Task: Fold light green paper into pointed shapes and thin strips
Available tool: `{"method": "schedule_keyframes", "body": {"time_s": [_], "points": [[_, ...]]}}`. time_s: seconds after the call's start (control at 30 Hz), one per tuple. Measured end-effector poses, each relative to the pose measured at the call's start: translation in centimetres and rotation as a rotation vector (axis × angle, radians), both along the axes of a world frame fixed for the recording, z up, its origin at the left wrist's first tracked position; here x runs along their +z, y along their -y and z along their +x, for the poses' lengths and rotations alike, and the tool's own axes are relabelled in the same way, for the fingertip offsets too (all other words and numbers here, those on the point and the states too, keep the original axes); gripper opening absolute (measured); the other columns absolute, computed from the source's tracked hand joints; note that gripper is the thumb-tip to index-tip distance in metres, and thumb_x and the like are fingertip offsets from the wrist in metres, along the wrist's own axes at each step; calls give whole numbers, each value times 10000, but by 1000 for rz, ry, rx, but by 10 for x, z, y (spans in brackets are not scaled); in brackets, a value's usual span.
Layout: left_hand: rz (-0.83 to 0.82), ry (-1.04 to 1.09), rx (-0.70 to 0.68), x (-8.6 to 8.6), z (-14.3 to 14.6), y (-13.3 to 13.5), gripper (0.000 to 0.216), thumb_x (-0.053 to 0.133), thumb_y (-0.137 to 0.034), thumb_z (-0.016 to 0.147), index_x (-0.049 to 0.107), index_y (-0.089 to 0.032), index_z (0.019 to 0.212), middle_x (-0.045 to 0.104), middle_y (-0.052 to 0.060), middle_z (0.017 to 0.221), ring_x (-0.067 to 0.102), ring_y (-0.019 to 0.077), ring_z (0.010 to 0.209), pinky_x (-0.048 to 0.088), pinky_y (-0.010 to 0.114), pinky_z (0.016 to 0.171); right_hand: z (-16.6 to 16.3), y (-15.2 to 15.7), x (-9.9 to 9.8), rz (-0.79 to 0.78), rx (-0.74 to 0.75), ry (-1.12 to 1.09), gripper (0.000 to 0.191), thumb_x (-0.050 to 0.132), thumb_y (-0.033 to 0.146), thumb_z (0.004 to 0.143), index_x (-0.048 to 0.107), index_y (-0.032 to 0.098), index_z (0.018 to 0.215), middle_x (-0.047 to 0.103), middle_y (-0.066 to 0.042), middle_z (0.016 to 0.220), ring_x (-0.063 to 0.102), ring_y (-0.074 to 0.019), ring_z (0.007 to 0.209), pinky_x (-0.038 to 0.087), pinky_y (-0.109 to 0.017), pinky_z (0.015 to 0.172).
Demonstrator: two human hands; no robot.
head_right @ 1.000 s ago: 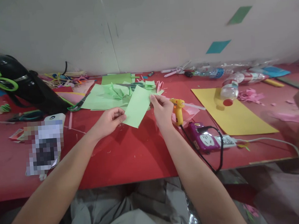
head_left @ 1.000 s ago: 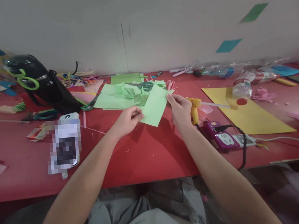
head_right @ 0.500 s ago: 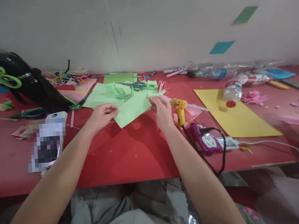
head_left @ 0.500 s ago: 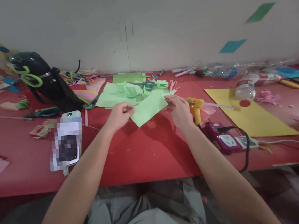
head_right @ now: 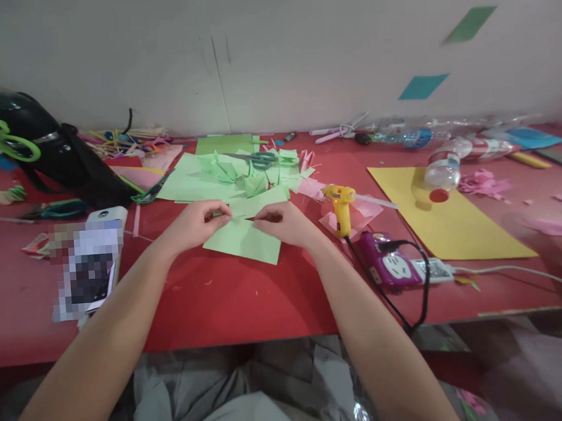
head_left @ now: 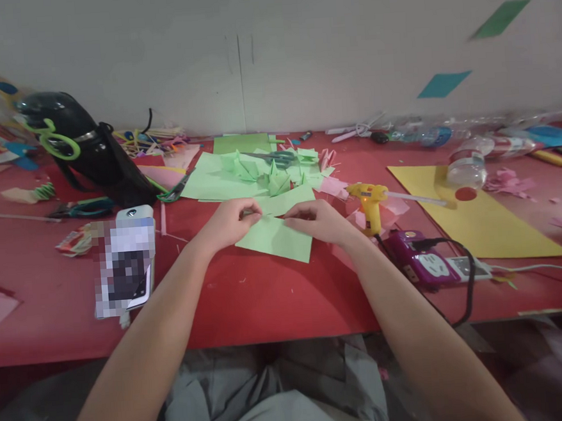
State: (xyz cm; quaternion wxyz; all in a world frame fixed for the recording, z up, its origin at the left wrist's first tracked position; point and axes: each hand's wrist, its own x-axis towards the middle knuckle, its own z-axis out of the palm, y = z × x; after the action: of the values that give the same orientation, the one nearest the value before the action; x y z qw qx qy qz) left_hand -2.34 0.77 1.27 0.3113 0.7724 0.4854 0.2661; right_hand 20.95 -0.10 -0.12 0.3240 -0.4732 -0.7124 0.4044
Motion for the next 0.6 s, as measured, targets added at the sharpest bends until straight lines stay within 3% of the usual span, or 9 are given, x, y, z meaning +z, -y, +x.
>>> {"method": "schedule_keyframes", "body": {"time_s": [0.27, 0.4, 0.6], "points": [[-51, 0, -73, -3, 11, 6, 189, 592, -366, 831, 707, -216, 842, 576, -5, 676, 425, 133, 575, 321, 263, 558, -10, 6, 3, -55, 91, 47, 174, 614, 320, 780, 698, 180, 722, 551, 26, 602, 408, -88, 544, 324, -251, 522], [-24, -31, 6, -1, 3, 0, 158, 601, -334, 818, 702, -213, 812, 571, -1, 672, 441, 141, 599, 330, 269, 579, -8, 3, 6, -51, 67, 66, 151, 584, 263, 749, 650, 178, 642, 498, 37, 544, 377, -86, 518, 308, -254, 510], [16, -46, 137, 4, -19, -11, 127, 606, -298, 799, 683, -201, 775, 597, -1, 659, 465, 143, 588, 346, 278, 609, 9, -4, 5, 28, -44, 129, 138, 593, 250, 713, 650, 179, 608, 587, 10, 586, 482, -117, 564, 356, -270, 545]]}}
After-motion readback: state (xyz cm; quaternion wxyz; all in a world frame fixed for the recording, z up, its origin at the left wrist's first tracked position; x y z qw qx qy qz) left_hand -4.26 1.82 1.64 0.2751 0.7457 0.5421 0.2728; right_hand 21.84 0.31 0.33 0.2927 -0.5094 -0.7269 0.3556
